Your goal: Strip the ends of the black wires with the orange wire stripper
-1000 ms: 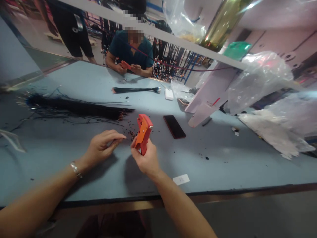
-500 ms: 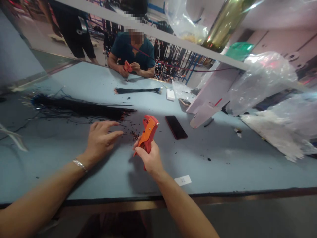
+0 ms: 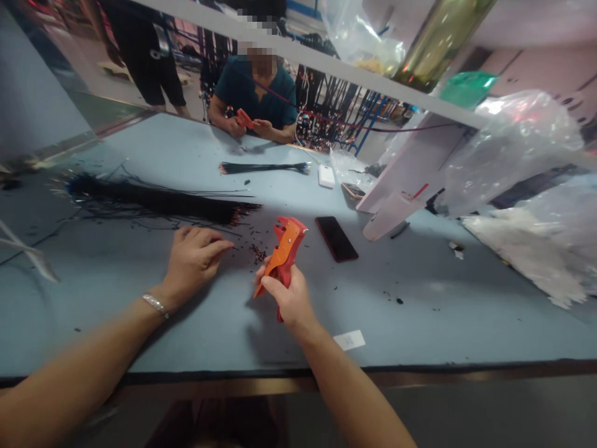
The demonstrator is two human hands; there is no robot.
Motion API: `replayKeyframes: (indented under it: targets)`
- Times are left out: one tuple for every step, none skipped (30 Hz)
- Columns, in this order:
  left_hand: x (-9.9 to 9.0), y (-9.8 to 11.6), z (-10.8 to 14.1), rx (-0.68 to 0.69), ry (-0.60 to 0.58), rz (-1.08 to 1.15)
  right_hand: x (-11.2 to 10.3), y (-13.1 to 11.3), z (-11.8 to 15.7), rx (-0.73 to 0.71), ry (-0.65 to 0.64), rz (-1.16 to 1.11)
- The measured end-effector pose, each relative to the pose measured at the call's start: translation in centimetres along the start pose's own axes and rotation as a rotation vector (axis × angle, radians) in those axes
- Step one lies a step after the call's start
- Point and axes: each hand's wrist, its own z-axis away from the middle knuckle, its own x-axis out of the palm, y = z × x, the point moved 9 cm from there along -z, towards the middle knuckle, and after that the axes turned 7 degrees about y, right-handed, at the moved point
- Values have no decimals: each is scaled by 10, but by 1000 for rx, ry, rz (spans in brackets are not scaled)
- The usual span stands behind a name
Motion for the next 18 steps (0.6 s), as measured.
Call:
replayKeyframes:
  targets:
    - [0,-1,0,-16,2,15,-1,0,-1,8,3,-22]
    - [-1,-3,-1,-40,7,34,-1,1,-2,22,0,-50]
    - [-1,-4,-1,-67,11,54,-1,2,-3,41,-6,-85]
    - [-1,-7,-2,-99,15,77,-1,3,-4,67,-20,-126]
    - [-1,-9,-2,-134,17,107,0,4,-4,99,-39,-169]
    - [-1,-12,-2,-176,17,148,1,6,-5,130,-61,-209]
    - [0,-15,-2,-227,16,204,3,6,-4,154,-84,-237]
    - [0,-18,-2,-289,16,276,4,6,-4,164,-101,-244]
    - [0,-22,-2,-358,19,360,4,5,-4,155,-110,-229]
    - [1,-26,-1,-433,21,450,4,2,-3,128,-114,-189]
    - [3,-30,0,-516,20,540,4,-1,-2,85,-117,-130]
    - [5,-34,2,-606,21,628,5,-5,-1,33,-123,-61]
    - [8,-38,5,-703,21,714,6,-8,0,-17,-133,11]
    - [12,-43,8,-799,27,796,8,-9,2,-58,-148,80]
    - [17,-46,12,-888,38,877,10,-9,3,-89,-164,146]
    - [21,-49,15,-964,52,956,12,-8,5,-111,-177,209]
    - [24,-51,18,-1022,73,1032,13,-7,5,-132,-185,265]
    - [27,-53,19,-1066,93,1100,13,-6,6,-152,-189,311]
